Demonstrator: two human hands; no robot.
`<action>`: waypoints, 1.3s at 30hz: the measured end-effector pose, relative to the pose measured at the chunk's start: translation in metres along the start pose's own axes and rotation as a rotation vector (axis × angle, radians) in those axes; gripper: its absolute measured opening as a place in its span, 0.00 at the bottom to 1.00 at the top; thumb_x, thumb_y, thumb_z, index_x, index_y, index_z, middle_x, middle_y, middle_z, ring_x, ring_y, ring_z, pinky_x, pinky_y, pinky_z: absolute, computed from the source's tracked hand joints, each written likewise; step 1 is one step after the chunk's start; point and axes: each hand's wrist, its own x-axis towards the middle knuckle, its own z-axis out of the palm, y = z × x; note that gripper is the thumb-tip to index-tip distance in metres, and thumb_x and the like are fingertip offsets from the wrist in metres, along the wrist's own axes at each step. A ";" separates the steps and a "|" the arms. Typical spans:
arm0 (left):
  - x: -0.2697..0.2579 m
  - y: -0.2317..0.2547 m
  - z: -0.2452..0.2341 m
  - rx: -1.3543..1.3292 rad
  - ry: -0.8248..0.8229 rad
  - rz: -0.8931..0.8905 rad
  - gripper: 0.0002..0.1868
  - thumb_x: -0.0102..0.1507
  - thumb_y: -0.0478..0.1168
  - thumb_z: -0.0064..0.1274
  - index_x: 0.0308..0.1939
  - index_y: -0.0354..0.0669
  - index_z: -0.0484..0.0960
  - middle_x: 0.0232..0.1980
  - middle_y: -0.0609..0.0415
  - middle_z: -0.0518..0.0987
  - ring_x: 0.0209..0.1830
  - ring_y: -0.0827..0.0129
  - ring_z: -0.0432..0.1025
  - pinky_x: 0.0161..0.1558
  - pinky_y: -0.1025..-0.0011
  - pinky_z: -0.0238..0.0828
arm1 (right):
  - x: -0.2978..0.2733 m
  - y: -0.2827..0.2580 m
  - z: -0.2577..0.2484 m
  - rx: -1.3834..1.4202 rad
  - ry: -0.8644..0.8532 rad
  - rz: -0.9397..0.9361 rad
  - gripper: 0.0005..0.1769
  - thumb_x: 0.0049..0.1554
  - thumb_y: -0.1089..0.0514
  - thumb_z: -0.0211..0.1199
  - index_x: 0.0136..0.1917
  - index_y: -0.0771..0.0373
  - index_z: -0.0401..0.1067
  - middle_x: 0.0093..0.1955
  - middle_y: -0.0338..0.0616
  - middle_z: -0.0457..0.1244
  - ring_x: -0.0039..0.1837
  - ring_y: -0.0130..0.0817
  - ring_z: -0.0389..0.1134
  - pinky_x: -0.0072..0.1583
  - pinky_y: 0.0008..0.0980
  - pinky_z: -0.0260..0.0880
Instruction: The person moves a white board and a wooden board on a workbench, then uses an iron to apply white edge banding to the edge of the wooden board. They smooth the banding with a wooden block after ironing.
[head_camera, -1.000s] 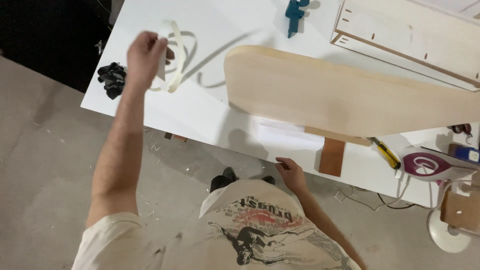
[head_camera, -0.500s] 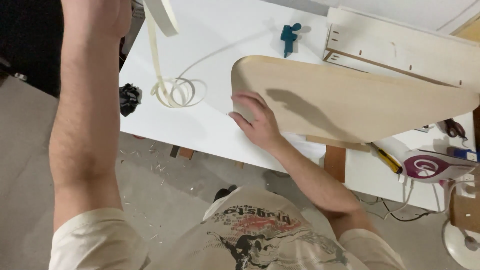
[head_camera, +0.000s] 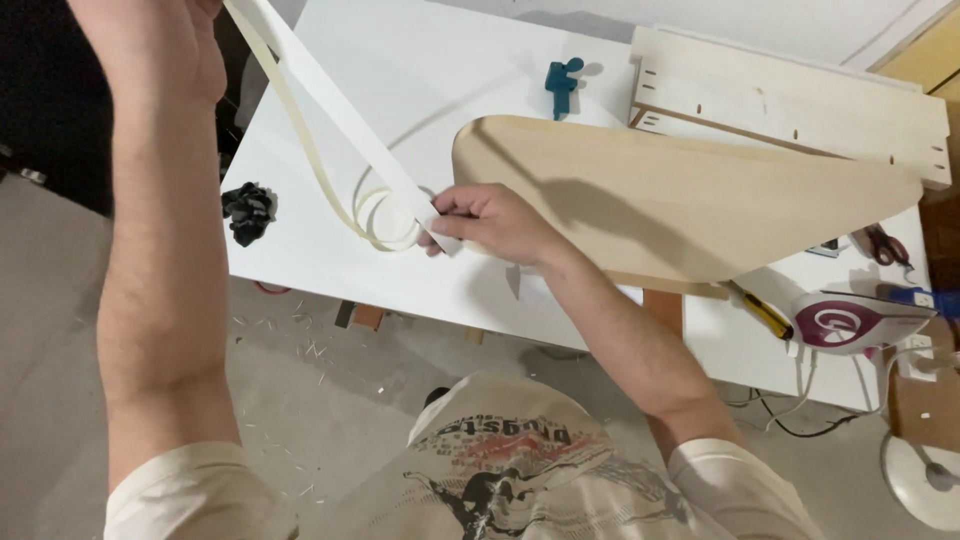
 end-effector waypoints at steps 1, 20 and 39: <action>-0.004 -0.002 -0.003 -0.005 0.016 -0.004 0.18 0.74 0.27 0.53 0.34 0.49 0.67 0.30 0.60 0.74 0.31 0.74 0.75 0.34 0.74 0.71 | -0.004 0.017 -0.003 0.004 -0.005 0.006 0.07 0.63 0.58 0.60 0.47 0.62 0.77 0.45 0.42 0.74 0.47 0.27 0.74 0.52 0.25 0.69; -0.147 -0.073 -0.053 1.217 -0.339 0.177 0.11 0.84 0.42 0.66 0.56 0.36 0.88 0.40 0.49 0.82 0.43 0.53 0.77 0.44 0.55 0.70 | -0.106 0.074 -0.012 -0.155 0.507 0.069 0.10 0.58 0.60 0.69 0.55 0.54 0.77 0.52 0.32 0.71 0.45 0.21 0.67 0.49 0.21 0.68; -0.275 -0.087 0.183 0.938 -1.488 -0.736 0.22 0.67 0.58 0.49 0.35 0.43 0.68 0.30 0.50 0.84 0.28 0.65 0.75 0.37 0.70 0.63 | -0.262 0.160 -0.033 -0.108 0.764 0.283 0.07 0.61 0.58 0.66 0.52 0.59 0.80 0.49 0.38 0.73 0.51 0.29 0.74 0.52 0.27 0.75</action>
